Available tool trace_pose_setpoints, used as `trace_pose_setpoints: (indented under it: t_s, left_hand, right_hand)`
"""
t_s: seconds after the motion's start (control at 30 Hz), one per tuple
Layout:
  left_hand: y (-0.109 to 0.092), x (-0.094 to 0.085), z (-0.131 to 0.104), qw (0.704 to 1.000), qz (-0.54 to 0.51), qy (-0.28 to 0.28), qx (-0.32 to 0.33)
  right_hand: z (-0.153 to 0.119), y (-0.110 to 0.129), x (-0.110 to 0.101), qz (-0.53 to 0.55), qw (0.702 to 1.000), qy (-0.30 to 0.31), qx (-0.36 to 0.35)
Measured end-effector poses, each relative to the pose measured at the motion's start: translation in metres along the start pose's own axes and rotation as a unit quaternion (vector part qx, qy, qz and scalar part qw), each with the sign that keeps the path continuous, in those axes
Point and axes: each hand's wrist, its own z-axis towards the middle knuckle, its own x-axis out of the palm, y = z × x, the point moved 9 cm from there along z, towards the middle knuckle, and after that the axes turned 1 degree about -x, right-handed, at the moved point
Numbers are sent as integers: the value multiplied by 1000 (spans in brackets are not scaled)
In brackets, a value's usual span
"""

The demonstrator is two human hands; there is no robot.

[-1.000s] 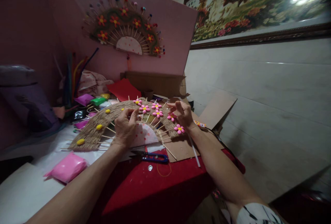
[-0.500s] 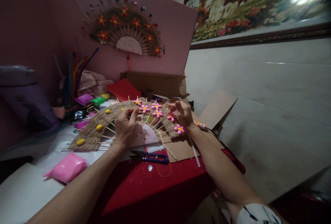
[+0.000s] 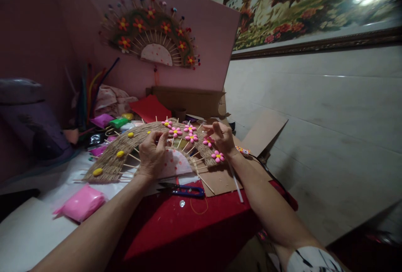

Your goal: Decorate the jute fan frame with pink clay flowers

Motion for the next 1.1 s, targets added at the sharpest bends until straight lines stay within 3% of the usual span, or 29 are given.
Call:
trace_pose_setpoints:
  t_s: [0.4,0.53,0.67,0.9,1.0,1.1]
  left_hand:
    - [-2,0,1,1000,8,2,6]
    - [1,2,0,1000,10,5,0]
    - [8,-5,4,999,-19,-30,-25]
    - [17,-23,14,993,-54,-97,-34]
    - [16,-23,15,994,-46,-92,-33]
    - [18,-21,14,995,-37,-83,-52]
  right_hand:
    - [1,-11,-17,88,990,-105,43]
    - [11,-5,-17,56,996,-65,32]
    - [13,3,-21,-10,1000,-8,19]
    - [-3,-19,-36,-82,994,32,72]
    - [-4,-20,-37,-106,990,35,85]
    - [-2,-14,-28,-153,982,77,76]
